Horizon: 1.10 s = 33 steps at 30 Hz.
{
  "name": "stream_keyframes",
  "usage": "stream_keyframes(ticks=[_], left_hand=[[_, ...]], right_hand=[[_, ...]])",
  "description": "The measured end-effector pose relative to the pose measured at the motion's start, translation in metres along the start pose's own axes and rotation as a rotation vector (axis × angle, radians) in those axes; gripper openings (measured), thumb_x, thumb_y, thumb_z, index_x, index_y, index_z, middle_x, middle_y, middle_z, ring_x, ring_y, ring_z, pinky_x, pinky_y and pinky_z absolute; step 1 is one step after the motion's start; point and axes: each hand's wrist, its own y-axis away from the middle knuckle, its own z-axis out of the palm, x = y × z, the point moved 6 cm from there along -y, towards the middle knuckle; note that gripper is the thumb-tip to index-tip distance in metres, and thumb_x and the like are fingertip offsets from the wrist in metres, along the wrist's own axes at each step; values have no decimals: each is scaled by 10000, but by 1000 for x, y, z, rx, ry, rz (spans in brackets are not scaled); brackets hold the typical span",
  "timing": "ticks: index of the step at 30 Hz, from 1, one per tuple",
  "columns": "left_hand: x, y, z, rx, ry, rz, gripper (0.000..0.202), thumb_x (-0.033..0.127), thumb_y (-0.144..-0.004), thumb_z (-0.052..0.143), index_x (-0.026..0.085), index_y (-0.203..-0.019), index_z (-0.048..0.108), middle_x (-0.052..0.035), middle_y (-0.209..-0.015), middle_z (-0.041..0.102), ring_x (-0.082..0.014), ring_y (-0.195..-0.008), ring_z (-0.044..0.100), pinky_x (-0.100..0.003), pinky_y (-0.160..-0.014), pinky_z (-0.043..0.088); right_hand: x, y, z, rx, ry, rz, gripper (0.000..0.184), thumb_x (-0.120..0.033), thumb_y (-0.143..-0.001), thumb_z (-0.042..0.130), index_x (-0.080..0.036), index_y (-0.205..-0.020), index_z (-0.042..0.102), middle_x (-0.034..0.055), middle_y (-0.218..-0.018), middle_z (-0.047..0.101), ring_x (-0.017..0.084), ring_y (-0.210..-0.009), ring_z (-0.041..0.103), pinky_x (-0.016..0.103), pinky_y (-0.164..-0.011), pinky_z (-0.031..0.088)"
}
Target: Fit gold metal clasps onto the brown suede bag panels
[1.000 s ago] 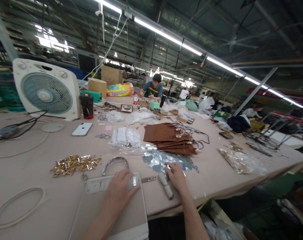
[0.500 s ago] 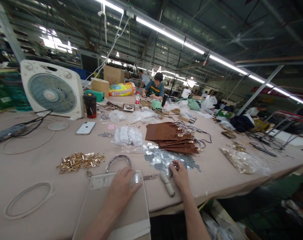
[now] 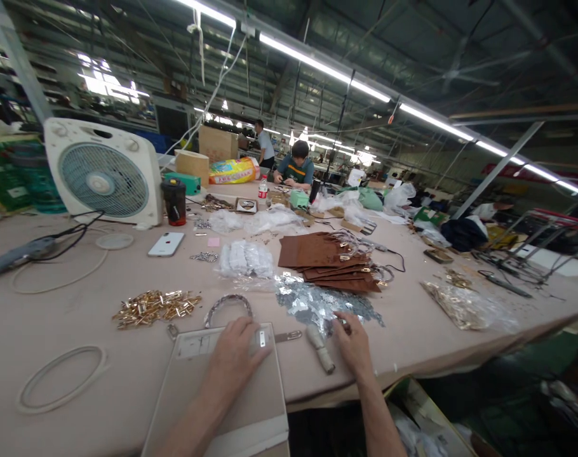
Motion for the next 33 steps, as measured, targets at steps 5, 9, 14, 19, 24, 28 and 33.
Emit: stream_keyframes(ticks=[5,9,14,19,24,28,33], left_hand=[[-2,-1,3,-22,37,-2,331,276,-841,819,205,-1143,706,-93,-1238,649,-323,-1180,592,-532,-1064,514],[-3,-1,-5,-98,90,-4,433,193,-790,861,192,-1188,692,-100,-1282,648,-310,-1215,592,-502,-1093,516],[-9,6,-47,-136,23,114,572,214,-702,952,212,-1210,691,-81,-1296,669,-296,-1255,572,-469,-1114,497],[-45,26,-74,-82,-15,78,462,447,-740,934,243,-1117,760,-47,-1269,718,-283,-1227,595,-471,-1114,465],[-60,42,-69,6,45,13,478,494,-802,880,280,-1209,750,-39,-1339,708,-273,-1230,614,-476,-1107,451],[-62,42,-65,32,48,-16,487,486,-788,891,295,-1212,749,-34,-1332,709,-281,-1223,615,-481,-1095,461],[-64,42,-66,62,56,-10,493,479,-791,887,290,-1219,734,-32,-1302,717,-276,-1211,615,-471,-1079,461]], right_hand=[[-6,10,3,-192,115,-105,358,-453,-914,586,-236,-1137,764,111,-1122,688,262,-937,659,431,-889,548],[-7,7,3,-205,131,-118,334,-494,-891,601,-229,-1011,767,106,-1007,705,272,-892,650,448,-876,532],[9,10,1,-176,126,-12,396,-617,-775,682,-257,-923,758,96,-989,749,303,-899,677,466,-857,526],[7,18,-10,-4,72,238,491,-685,-669,732,-289,-953,786,65,-939,775,337,-918,701,477,-847,522],[-61,38,10,50,-171,292,537,-628,-687,814,-239,-1057,792,45,-887,762,269,-869,693,406,-861,529],[-146,53,83,-410,-323,40,427,-584,-810,766,-221,-1034,782,46,-899,754,217,-812,672,342,-789,536],[-215,69,152,-735,-268,-258,227,-433,-952,629,-237,-954,744,48,-1003,735,220,-970,660,338,-879,493]])
